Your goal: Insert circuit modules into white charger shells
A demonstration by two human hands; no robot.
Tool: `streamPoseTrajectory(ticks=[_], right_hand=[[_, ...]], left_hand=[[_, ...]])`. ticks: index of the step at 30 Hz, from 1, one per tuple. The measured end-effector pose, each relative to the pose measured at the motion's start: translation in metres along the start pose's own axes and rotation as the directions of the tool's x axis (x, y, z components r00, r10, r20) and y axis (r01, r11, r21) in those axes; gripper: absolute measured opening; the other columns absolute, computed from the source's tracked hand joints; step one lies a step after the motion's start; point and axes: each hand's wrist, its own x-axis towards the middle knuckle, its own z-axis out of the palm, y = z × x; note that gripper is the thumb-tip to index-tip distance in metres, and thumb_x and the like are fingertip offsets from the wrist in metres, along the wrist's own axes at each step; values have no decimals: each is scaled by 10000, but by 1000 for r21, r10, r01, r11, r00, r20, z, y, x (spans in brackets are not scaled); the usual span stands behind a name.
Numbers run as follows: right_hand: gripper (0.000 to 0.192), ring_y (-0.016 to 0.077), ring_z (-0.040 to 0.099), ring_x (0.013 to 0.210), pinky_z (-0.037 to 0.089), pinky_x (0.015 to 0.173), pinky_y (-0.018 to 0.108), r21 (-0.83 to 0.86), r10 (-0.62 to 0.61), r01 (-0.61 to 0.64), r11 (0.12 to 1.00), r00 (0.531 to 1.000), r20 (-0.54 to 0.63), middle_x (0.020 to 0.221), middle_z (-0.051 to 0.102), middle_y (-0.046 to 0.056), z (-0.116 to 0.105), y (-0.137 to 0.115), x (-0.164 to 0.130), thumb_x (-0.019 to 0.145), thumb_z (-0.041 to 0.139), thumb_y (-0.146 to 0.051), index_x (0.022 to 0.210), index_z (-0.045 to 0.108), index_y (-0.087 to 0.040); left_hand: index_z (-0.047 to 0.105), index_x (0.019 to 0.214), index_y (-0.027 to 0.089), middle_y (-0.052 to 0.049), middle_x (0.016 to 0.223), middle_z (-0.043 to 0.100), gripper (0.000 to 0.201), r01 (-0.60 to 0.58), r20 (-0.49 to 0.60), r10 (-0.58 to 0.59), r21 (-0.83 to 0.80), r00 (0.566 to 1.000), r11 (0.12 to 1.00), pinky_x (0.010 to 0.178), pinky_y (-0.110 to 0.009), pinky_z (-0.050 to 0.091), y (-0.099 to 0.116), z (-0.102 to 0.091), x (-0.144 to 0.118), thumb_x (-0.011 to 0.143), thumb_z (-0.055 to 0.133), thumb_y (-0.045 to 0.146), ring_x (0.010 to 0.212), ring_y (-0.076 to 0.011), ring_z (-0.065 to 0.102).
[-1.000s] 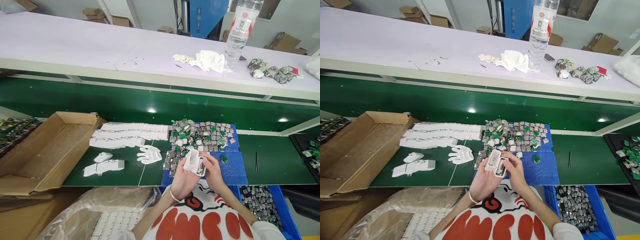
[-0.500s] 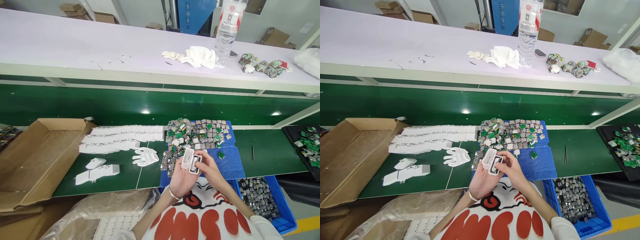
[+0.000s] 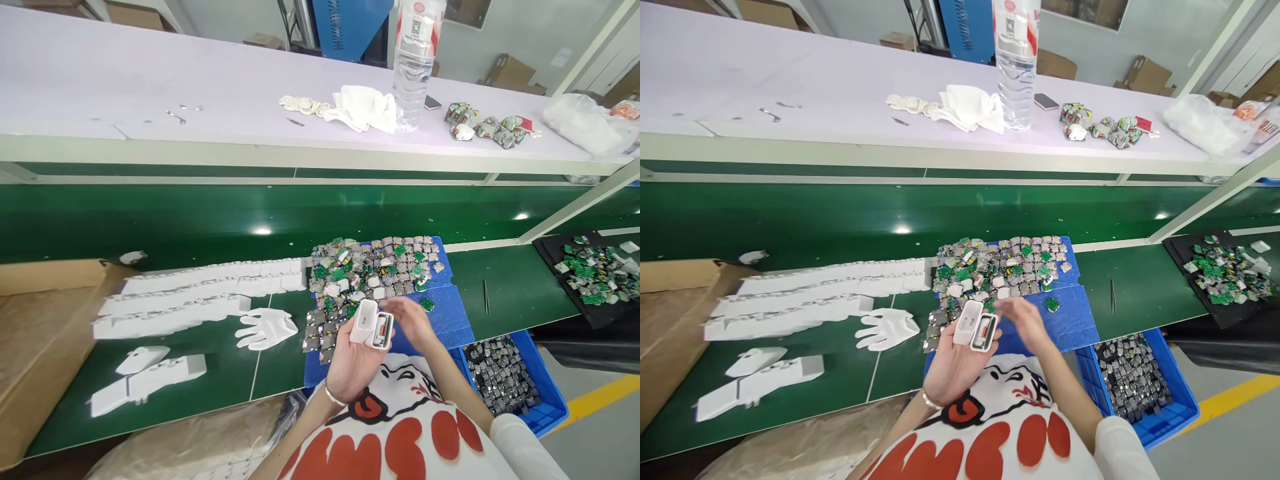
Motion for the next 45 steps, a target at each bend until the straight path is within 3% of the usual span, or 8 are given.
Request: streamPoseTrajectory(ticks=[6,11,15,21,26,30,37,45], right_hand=[[590,394,216,1319,173,1064,535,-262,114,-226,938,916,-385,1332,453,161,-68,77,43,523,778,-386,1054,642,-167],[381,382,223,1312,101,1077,529,-271,149,-287,919,889,-434,1194,562,123,-84,107,54,481,795,-263,843,703,-186],[349,368,370,1240,232,1047,503,-129,176,-250,960,892,-417,1103,616,126,-81,111,50,526,770,-392,790,700,-175],[541,271,606,1003,485,871,436,296,143,-73,952,965,-222,1009,683,100,-64,83,21,626,655,-608,946,667,-173],[472,227,622,1001,499,905,449,546,31,27,838,995,-96,1032,688,60,-46,37,-6,626,726,-553,960,660,-228],[441,212,633,980,511,902,407,701,-83,5,713,993,78,1054,684,52,-36,1,-22,636,782,-396,1027,652,-240],[470,193,639,955,532,821,295,571,-243,151,807,966,87,1045,686,53,-18,-36,-33,539,849,-233,968,658,-244],[415,171,604,948,531,783,285,400,-439,394,827,898,23,1064,571,68,-9,-54,-45,645,780,-174,1034,660,-255]], left_hand=[[664,868,139,-93,855,646,352,-13,-10,14,41,1000,999,597,-296,452,8,-12,2,884,353,303,715,-212,598],[652,858,164,-80,844,637,326,18,6,-19,45,1000,999,532,-272,404,9,-14,3,892,358,300,693,-202,583],[645,879,162,-72,843,642,317,-19,-49,21,49,999,999,532,-273,407,11,-11,0,900,352,280,701,-185,585],[628,1029,165,-63,896,675,323,-32,-136,38,40,990,999,645,-295,473,9,-11,4,909,345,263,793,-175,622],[624,1036,137,-77,894,692,331,13,-123,-1,101,992,995,692,-300,481,0,-15,11,899,348,258,827,-184,638],[636,1036,129,-81,900,701,331,34,-89,-22,134,996,990,692,-290,471,-3,-19,15,883,381,273,821,-183,639],[670,993,130,-75,852,707,382,23,21,-25,95,999,995,677,-280,449,-2,-24,13,884,346,300,748,-170,625],[673,965,113,-92,921,708,327,15,85,-24,97,996,995,929,-332,401,-3,-29,11,802,476,318,1013,-237,594]])
